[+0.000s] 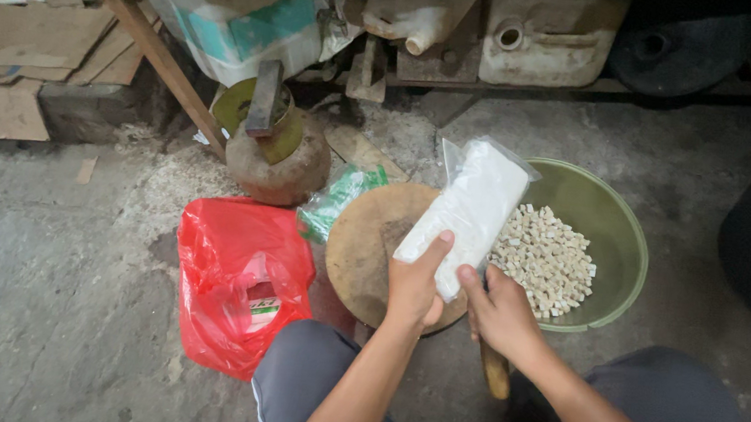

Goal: The person unpacks blocks of white tofu from plastic bags and cuts them into small cubes on a round wooden cutting board. The diced tofu is then transferred into a green plastic basin.

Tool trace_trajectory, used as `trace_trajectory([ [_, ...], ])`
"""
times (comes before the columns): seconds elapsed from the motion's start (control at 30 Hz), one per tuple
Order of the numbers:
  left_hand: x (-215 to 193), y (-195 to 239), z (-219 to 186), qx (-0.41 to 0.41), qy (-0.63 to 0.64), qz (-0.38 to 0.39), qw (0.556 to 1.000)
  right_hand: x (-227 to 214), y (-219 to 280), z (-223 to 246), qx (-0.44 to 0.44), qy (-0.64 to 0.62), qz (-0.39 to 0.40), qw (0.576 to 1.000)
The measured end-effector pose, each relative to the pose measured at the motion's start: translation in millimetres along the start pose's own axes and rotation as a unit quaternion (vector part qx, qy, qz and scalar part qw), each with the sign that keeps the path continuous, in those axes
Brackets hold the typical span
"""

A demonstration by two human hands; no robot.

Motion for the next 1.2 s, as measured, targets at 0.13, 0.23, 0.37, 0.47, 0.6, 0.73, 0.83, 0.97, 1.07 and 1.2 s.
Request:
trace_trajectory([
  [0.13,-2,-4,-4,-0.008,0.013,0.002,1.000,5,6,-1,-0.002,0.043,0.020,0.999],
  [0.23,-10,-13,-10,-0.023,0.000,0.007,1.000,12,18,-5,0.009,0.087,0.041,0.995],
  [0.37,-24,-23,-20,-0.061,0.002,0.029,0.998,15,29,-13,0.024,0.099,0.074,0.992],
  [0.47,-24,-17,-18,-0.028,-0.023,0.021,0.999,11,23,-20,-0.033,0.156,0.086,0.984],
  [0.6,-8,10,-9,-0.012,-0.064,0.015,0.998,7,8,-23,-0.114,0.201,0.079,0.970],
  [0.73,-12,18,-16,-0.137,0.242,0.129,0.952,-2,5,-20,-0.013,0.099,0.138,0.985],
  [0.83,-35,2,-16,-0.228,0.226,0.297,0.899,-1,12,-21,0.064,0.063,0.219,0.971],
  [0.97,-65,-39,19,-0.287,0.364,0.303,0.833,9,12,-22,0.020,0.051,0.253,0.966],
  [1.07,-91,-74,33,-0.210,0.285,0.242,0.903,15,19,-23,0.000,0.023,0.279,0.960],
  [1.2,-124,-94,-3,0.028,0.142,0.011,0.989,14,60,-35,0.120,-0.023,0.357,0.926],
])
Point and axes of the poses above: each hand's wrist, its own y-axis away from the middle knuckle, its own x-axis out of the palm, z = x × y, the point moved 1 cm from there along -y, towards the middle knuckle, and after that the axes turned 13 degrees about -y, right-handed, at the moved point
